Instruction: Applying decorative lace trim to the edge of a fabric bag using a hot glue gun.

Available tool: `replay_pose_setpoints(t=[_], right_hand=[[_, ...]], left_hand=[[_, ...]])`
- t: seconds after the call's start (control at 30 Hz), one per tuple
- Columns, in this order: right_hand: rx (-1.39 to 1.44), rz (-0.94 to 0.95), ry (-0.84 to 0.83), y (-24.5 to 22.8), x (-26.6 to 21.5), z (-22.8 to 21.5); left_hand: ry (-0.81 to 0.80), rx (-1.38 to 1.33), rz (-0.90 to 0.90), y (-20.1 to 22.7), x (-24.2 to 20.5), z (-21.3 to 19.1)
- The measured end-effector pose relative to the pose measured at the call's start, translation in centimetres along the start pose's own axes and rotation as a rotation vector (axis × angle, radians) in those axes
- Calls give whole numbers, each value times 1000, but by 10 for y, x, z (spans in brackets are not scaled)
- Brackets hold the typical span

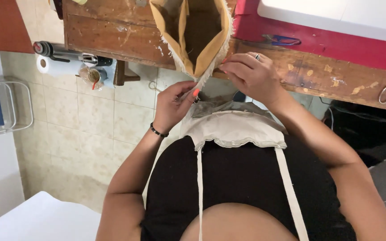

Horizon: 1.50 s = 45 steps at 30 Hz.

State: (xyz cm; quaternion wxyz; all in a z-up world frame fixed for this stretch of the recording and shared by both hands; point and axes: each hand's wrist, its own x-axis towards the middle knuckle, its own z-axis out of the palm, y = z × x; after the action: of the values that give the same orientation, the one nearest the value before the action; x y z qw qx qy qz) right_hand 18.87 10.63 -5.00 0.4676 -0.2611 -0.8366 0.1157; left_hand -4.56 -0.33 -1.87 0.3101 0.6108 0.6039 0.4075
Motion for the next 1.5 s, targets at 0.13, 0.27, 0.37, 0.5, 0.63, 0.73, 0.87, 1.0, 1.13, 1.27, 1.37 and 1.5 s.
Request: replay_pose_setpoints(t=[0.13, 0.27, 0.37, 0.5, 0.63, 0.73, 0.87, 1.0, 1.13, 1.27, 1.37, 1.5], right_hand=[[34, 1, -80, -15, 1, 5], [-28, -18, -117, -29, 6, 14], [21, 43, -171, -45, 2, 20], [49, 172, -192, -75, -1, 31], [-17, 282, -159, -107, 4, 53], [-76, 388, -99, -121, 1, 76], [-146, 506, -32, -142, 11, 95], [-186, 667, 100, -154, 6, 110], [-310, 655, 149, -160, 17, 123], [-487, 594, -79, -168, 33, 122], [-684, 590, -222, -163, 34, 123], [-608, 602, -256, -160, 37, 121]], left_hand=[[-58, -25, -1, -9, 10, -14], [-106, -99, 15, -24, 24, -31], [-196, -144, 59, -30, 35, -48], [-355, -175, 127, -52, 44, -73], [-490, -229, 235, -62, 63, -96], [-536, -170, 313, -66, 77, -107], [-632, -258, 320, -75, 93, -114], [-711, -450, 103, -97, 106, -102], [-793, -499, 81, -99, 115, -104], [-936, -347, 97, -73, 123, -123], [-1046, -450, -59, -71, 127, -122], [-1079, -519, -161, -81, 133, -125]])
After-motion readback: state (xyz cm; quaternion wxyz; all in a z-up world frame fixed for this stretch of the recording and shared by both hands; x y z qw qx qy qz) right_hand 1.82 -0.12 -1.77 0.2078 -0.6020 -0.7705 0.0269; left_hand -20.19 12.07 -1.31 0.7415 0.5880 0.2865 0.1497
